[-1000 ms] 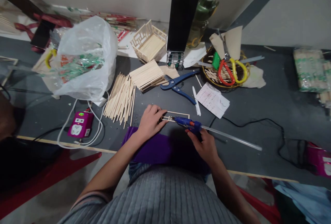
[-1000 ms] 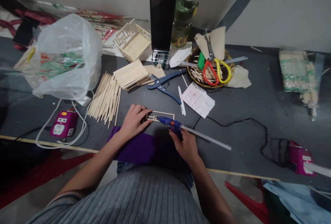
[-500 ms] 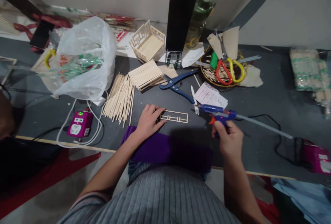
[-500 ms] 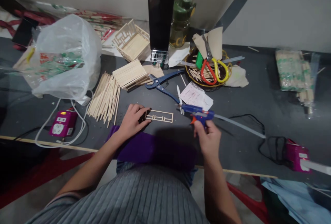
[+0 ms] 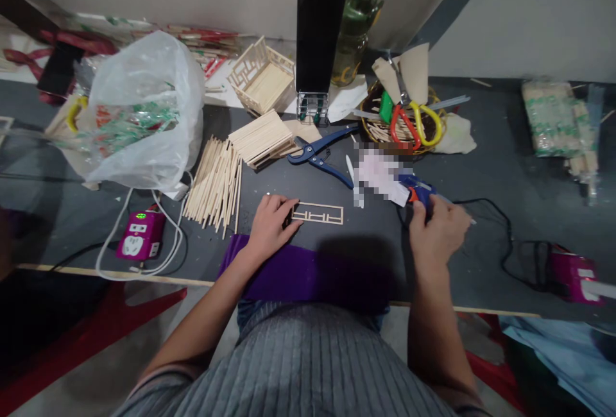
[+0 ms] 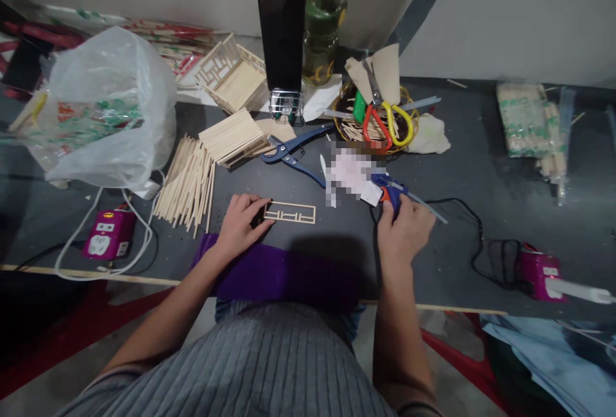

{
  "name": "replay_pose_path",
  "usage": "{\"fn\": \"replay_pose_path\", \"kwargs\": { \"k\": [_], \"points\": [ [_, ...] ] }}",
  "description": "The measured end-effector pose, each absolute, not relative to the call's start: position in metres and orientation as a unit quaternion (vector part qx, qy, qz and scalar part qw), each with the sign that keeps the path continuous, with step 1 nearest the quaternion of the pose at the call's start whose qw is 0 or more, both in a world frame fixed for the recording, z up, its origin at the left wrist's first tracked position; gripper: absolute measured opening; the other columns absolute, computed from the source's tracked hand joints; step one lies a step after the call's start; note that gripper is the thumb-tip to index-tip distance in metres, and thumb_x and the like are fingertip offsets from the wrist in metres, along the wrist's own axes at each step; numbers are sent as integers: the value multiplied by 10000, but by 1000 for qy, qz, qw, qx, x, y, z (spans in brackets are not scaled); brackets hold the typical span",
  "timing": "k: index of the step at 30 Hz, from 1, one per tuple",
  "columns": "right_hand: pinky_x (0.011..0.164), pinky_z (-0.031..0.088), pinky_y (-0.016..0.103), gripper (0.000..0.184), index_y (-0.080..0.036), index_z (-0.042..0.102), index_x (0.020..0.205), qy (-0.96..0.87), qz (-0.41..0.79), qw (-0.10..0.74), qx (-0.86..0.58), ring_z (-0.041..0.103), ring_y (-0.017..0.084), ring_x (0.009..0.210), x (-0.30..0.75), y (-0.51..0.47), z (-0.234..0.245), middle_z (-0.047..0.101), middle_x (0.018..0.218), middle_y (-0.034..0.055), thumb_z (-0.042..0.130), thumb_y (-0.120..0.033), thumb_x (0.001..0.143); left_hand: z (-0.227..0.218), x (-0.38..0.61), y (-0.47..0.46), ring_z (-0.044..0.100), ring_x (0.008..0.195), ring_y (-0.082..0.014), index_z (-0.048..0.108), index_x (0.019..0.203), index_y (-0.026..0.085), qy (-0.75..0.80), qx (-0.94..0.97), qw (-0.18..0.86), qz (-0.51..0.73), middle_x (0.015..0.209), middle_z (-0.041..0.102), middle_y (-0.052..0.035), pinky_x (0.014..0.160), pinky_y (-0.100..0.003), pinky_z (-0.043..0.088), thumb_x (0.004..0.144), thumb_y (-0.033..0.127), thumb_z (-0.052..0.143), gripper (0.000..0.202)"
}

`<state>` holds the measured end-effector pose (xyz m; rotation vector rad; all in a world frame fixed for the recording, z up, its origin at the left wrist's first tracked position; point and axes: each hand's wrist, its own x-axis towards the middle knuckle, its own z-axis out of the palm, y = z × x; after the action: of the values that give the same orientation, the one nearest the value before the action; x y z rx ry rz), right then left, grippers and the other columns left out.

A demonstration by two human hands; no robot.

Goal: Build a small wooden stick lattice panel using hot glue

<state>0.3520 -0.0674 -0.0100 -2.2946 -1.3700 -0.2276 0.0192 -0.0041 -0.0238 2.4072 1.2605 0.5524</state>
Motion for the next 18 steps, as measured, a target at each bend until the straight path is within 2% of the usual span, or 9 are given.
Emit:
{"fn": "replay_pose_path", "kwargs": {
  "k": [2, 6, 10, 18],
  "points": [
    [799, 409, 402, 358, -148, 727, 962, -573, -97, 249, -775, 550, 262, 863, 326, -69, -3, 654, 871, 145, 472, -399, 954, -24, 20, -4, 488, 942, -261, 599, 1225, 127, 444, 856, 179, 195, 1029, 585, -118, 835, -391, 437, 924, 399, 560, 408],
    [752, 379, 335, 175, -244, 727, 874, -735, 28, 248, -631, 519, 201, 797, 266, -62, 6, 651, 795, 45, 567, -281, 933, -23, 21, -4, 495, 918, -247, 608, 1213, 152, 449, 853, 180, 194, 1009, 587, -100, 826, -376, 437, 927, 394, 555, 379],
    [731, 333, 339, 157, -235, 714, 815, -767, 65, 235, -593, 490, 193, 792, 235, -48, -1, 635, 764, 31, 594, -244, 916, -23, 21, -5, 503, 918, -245, 611, 1217, 178, 457, 848, 187, 191, 998, 593, -89, 820, -377, 439, 924, 391, 561, 365],
    [694, 280, 341, 163, -224, 698, 756, -788, 57, 201, -579, 439, 190, 772, 227, -36, -15, 616, 753, 27, 614, -216, 896, -25, 21, -6, 500, 930, -249, 623, 1219, 165, 464, 843, 199, 187, 1017, 603, -98, 819, -389, 449, 928, 376, 551, 367]
  ]
}}
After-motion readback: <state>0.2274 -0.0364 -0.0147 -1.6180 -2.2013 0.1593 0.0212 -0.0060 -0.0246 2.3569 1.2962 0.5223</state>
